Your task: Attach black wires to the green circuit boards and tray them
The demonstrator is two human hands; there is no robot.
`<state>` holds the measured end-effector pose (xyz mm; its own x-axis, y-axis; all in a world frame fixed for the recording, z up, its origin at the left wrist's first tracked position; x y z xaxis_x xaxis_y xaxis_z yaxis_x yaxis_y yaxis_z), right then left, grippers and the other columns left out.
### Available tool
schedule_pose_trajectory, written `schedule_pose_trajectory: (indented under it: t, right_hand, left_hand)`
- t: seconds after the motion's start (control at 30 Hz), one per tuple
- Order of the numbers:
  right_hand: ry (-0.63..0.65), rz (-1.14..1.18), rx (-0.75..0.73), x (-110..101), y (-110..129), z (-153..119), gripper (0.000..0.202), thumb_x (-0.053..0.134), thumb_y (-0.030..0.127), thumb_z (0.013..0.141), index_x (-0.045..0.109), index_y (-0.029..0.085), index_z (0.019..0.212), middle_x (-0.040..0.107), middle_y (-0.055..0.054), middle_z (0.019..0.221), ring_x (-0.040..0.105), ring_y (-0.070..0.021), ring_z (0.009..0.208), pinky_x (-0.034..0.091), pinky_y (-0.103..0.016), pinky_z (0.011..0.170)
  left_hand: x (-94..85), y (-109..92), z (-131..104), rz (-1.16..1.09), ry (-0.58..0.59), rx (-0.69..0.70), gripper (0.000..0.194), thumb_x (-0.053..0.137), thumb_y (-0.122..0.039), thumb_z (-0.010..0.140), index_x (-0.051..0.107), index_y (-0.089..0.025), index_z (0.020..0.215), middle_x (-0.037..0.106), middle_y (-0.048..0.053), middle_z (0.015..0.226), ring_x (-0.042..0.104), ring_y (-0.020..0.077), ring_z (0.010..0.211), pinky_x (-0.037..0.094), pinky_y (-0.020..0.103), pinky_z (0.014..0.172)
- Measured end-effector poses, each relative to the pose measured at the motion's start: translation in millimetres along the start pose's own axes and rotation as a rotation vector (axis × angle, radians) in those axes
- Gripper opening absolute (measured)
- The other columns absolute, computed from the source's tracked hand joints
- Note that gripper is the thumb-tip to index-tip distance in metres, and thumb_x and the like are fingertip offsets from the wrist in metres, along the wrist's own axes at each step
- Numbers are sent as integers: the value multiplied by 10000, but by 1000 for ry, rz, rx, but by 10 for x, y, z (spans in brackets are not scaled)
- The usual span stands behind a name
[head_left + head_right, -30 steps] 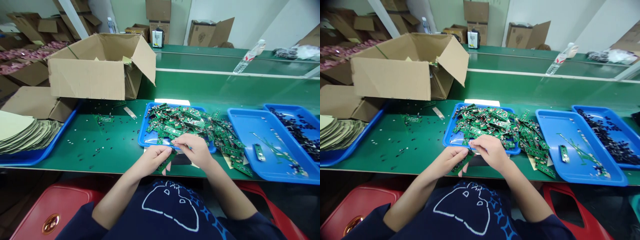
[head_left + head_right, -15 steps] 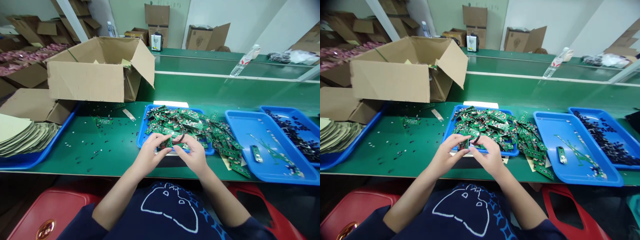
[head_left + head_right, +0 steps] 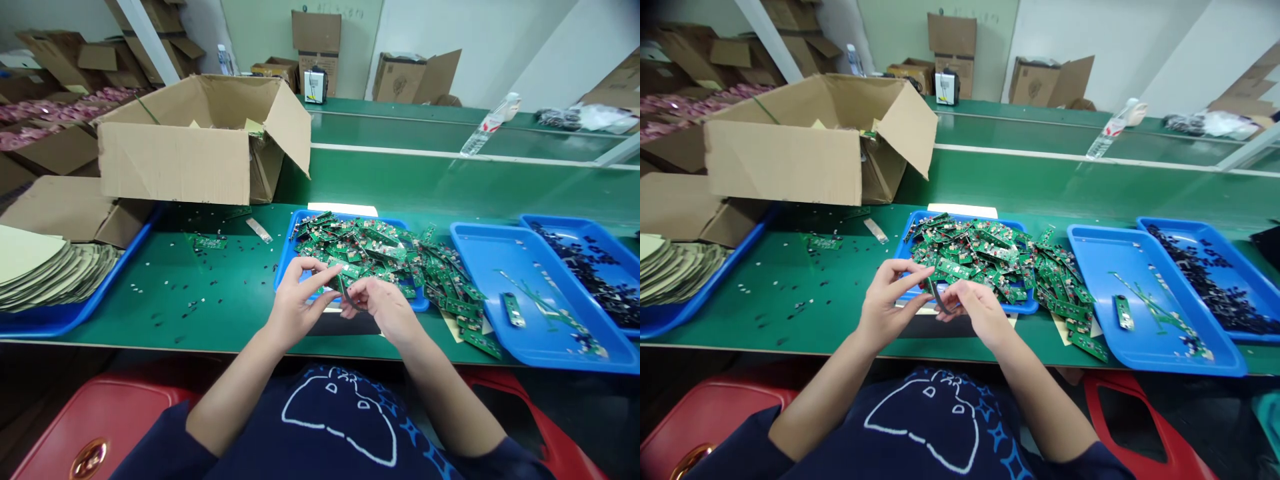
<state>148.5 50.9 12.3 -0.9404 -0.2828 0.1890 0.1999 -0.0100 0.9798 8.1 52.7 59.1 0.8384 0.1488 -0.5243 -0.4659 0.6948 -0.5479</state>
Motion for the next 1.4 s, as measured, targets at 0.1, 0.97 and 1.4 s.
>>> schedule_pose_trajectory:
  t: [0.1,0.97,1.4]
  right_hand:
    - [25,78,81,62,17,3,302,640,449,757,587,166,666,638,-7,608,605,-117,532,538,-259,545]
    - [-115,-534,-323,-53,240,58,61,567,255,830,601,212,803,665,-31,763,638,-161,697,535,-306,644]
    - [-176,-663,-451,-29,319,21,77,546,226,834,595,215,775,663,-28,734,622,-171,698,513,-307,626]
  left_hand:
    - [3,-12,10,36,-2,29,358,621,-224,804,591,-282,1155,536,47,965,557,170,915,506,352,825]
    - [341,263,-183,-942,68,-612,277,770,-338,632,701,-163,836,607,30,776,608,146,732,528,276,694]
    - [432,274,-296,-1115,55,-811,352,817,-346,556,646,-131,775,637,23,739,632,137,647,523,282,686]
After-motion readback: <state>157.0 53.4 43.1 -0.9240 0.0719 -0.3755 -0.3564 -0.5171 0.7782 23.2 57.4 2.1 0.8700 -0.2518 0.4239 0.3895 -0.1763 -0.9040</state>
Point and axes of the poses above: each hand's wrist, its own z-axis towards the middle knuckle, its own x-axis out of the palm, y = z × x, the point moved 6 cm from there along z, towards the middle knuckle
